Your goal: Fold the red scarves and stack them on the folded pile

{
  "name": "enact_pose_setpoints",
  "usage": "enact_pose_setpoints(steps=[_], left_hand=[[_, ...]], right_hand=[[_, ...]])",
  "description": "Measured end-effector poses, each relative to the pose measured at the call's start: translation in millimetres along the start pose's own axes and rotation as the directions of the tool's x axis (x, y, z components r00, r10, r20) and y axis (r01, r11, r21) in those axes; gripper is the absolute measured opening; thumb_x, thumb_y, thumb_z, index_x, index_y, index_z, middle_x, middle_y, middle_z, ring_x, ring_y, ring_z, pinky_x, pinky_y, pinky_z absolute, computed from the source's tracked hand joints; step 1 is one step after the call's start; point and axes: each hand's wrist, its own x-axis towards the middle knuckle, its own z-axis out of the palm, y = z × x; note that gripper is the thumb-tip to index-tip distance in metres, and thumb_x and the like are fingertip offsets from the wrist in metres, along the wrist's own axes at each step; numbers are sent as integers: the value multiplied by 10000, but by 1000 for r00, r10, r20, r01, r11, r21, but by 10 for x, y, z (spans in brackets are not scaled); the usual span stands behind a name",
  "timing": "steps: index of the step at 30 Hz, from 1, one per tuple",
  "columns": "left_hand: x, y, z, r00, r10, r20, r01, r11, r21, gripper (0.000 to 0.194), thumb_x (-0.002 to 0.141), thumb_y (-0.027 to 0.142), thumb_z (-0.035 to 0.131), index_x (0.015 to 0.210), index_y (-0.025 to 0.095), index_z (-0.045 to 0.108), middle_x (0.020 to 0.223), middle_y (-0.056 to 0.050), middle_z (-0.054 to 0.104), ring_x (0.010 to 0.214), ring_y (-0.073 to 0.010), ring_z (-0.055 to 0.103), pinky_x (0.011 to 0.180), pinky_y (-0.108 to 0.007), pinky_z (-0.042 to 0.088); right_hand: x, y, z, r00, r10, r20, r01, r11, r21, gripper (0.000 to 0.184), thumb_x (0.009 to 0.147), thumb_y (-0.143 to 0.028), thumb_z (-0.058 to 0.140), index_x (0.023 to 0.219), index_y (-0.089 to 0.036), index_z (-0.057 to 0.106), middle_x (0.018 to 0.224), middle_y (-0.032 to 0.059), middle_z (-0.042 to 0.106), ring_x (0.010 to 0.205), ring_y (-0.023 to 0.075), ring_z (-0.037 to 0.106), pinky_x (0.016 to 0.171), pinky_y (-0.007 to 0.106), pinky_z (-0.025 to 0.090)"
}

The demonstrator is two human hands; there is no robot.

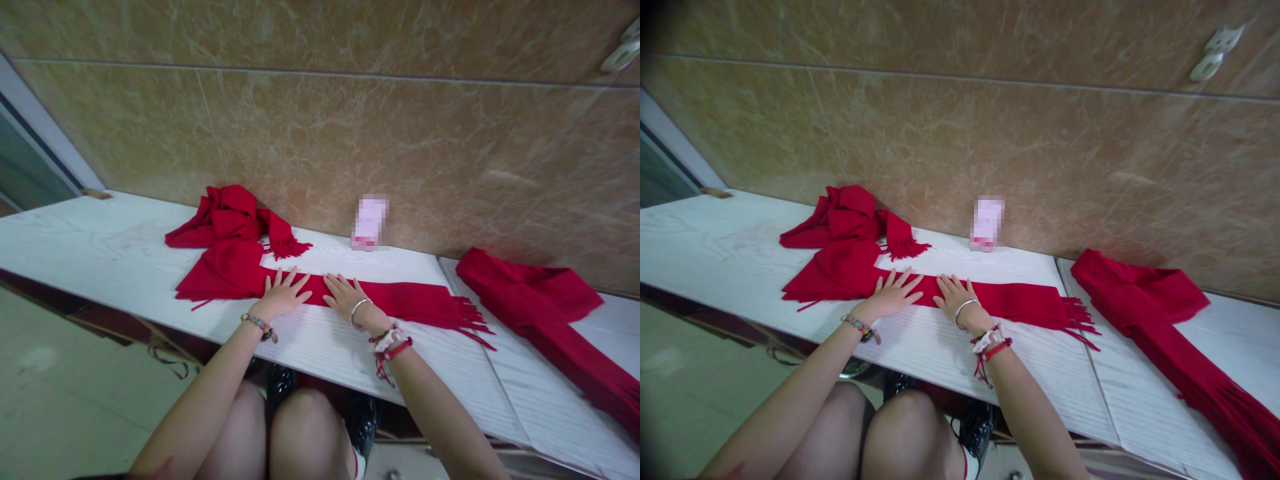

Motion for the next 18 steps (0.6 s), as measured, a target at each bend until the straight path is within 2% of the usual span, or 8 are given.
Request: enact_pose_setpoints(steps=[4,6,10,14,16,18], left_hand=[[-14,2,0,999,-46,-28,46,999,-6,603,844,565,274,1389,331,167,1482,-26,18,1310,-403,-3,993,-611,105],[-22,29,14,997,-34,-64,35,999,16,585,863,528,274,1392,298,183,1482,-52,26,1312,-397,5,998,-601,106],[-24,122,47,987,59,-150,-50,997,67,532,896,449,249,1395,272,189,1482,-51,23,1326,-345,-11,1018,-570,103],[-6,178,48,997,46,-63,-44,999,30,525,891,463,235,1389,303,196,1481,-20,34,1319,-373,13,997,-604,125],[9,179,42,999,32,-33,-31,999,16,535,884,475,233,1390,307,189,1481,-17,28,1314,-389,11,990,-615,124],[26,171,41,999,31,-28,-31,999,13,541,879,475,233,1391,308,182,1480,-19,22,1311,-394,4,986,-621,125]], right_hand=[[-94,117,-61,994,106,31,-105,994,-23,511,906,-397,288,1380,-213,246,1455,77,200,1321,271,185,1022,544,205],[-100,118,-82,990,142,-4,-142,989,-34,522,903,-395,298,1379,-184,252,1457,92,188,1323,274,177,1028,541,196],[-24,-8,-56,988,90,-123,-91,996,0,532,903,-370,297,1384,-154,227,1461,97,167,1333,254,145,1038,542,168],[10,-46,22,999,29,-45,-28,999,25,546,898,-421,274,1383,-174,235,1455,83,196,1330,257,155,1031,553,179],[-23,62,60,998,66,0,-66,998,18,569,882,-436,315,1379,-167,249,1447,93,217,1320,272,188,1024,548,207],[-77,254,96,994,109,-18,-109,994,13,561,857,-385,398,1357,-145,311,1420,124,279,1289,299,266,999,544,272]])
